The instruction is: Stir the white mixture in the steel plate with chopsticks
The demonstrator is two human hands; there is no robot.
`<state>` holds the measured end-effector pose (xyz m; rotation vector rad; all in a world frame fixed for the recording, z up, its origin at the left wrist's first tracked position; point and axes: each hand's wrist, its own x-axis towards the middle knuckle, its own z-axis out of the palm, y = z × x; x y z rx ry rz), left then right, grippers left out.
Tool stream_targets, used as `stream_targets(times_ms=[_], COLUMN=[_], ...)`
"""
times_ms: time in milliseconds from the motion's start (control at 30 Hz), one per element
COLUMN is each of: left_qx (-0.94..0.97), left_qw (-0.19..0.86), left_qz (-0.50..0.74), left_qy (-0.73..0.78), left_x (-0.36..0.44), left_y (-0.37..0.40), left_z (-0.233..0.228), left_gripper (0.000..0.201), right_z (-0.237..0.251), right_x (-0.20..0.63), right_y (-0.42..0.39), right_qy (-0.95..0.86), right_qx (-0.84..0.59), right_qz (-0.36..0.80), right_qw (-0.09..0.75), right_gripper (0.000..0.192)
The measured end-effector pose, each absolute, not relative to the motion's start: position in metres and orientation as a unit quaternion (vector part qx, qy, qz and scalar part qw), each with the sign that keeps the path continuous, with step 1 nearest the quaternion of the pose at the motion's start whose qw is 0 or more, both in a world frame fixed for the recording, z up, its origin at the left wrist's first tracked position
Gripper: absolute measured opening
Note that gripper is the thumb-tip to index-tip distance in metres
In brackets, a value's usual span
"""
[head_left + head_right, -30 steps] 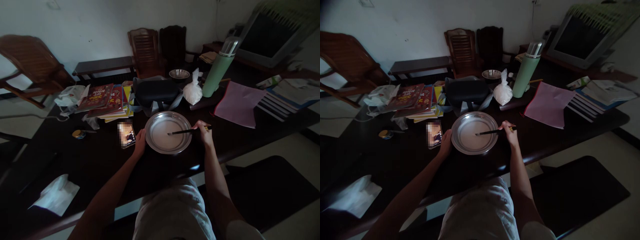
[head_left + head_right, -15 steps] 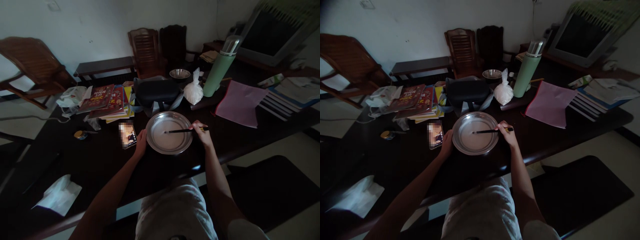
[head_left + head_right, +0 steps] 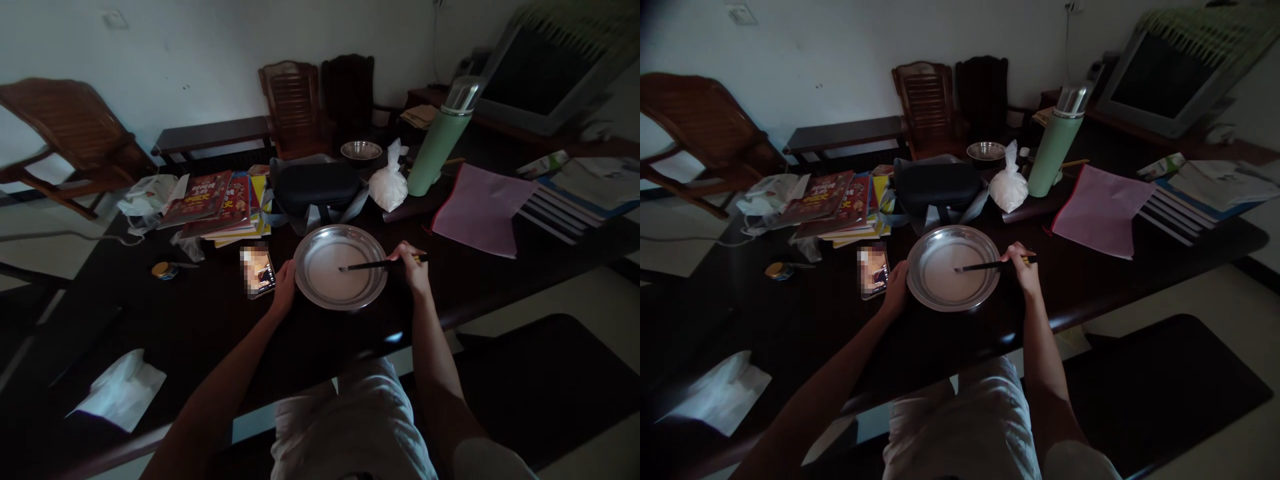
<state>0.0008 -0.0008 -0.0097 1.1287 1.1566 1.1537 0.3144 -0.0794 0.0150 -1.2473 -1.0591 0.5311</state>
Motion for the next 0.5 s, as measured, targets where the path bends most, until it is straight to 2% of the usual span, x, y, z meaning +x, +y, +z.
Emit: stream_targets(times_ms=[100,233,400,500], left_qx=[0.479,0.476,0.474,0.475], left_qw=[0.540,0.544,0.538,0.534], left_qz=[0.494,0.496,0.499,0.504], left_qy=[0.485,0.481,0.486,0.486], left_x=[0.0014,0.0016,0.0012,0.0014], left_y=[0.0003,0.0019,0.0029,0.0029], left_z=[-0.0111,-0.0131,-0.0137,-0.0139], left_gripper=[0.070,0.071,0.065,0.064], right_z=[0.0147,0.0140,0.0116,0.0121], right_x=[0.3129,0.3131,0.3144,0.3141], right_y=[-0.0799,-0.0789,-0.0790,-0.0792], right_qy=[-0.492,-0.500,-0.484,-0.498], right_qx=[-0.542,-0.555,-0.547,-0.548], right_qz=[0.258,0.213,0.260,0.243], right_qw=[0.631,0.630,0.632,0.627], right_gripper=[0.061,0.061,0.062,0.059])
